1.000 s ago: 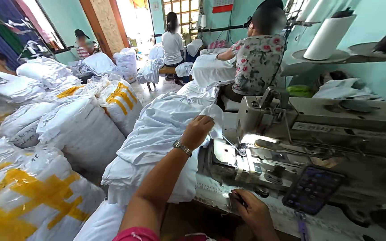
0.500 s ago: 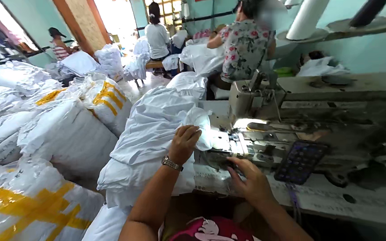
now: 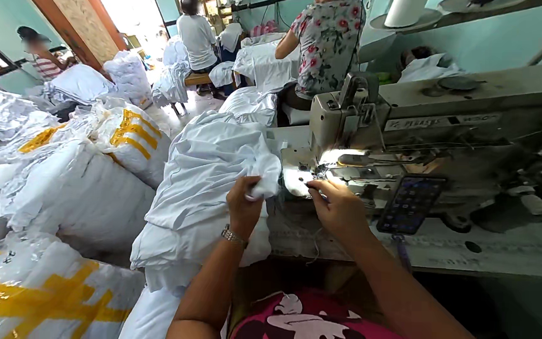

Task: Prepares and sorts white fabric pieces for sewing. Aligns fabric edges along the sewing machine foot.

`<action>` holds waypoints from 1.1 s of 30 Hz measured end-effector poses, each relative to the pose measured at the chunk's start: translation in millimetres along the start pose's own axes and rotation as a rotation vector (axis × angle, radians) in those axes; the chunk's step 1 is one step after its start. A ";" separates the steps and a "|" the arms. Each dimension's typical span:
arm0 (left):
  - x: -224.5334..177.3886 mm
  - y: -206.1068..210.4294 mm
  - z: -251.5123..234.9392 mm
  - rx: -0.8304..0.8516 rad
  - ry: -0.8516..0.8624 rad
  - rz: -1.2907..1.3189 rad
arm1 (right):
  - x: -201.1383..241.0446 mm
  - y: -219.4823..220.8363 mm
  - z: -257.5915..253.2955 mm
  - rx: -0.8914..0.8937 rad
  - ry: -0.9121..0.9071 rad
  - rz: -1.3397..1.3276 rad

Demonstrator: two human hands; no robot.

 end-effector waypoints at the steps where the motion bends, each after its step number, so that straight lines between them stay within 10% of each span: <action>1: 4.0 -5.8 3.9 -0.094 -0.212 0.179 | -4.0 -1.9 6.6 0.000 0.028 -0.068; 6: 10.7 -17.9 35.2 -0.266 -0.695 0.555 | -6.1 12.3 31.6 0.069 0.143 -0.363; 21: -7.1 -40.2 52.2 -0.139 -0.592 0.524 | 22.9 41.8 38.3 0.340 0.328 -0.802; 27: -38.9 -39.6 72.8 0.405 -0.352 0.165 | 60.3 70.2 7.2 0.532 0.243 -0.916; 33: -27.9 -39.2 67.4 0.218 -0.441 0.245 | 67.4 71.5 6.7 0.471 0.082 -0.904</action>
Point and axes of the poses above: each hand's wrist, its own z-axis away from the middle knuckle, its own y-axis out of the palm, x = y × z, the point moved 6 cm from there along -z, towards the middle knuckle, and after that the axes turned 2 degrees about x, right-handed, at the moved point
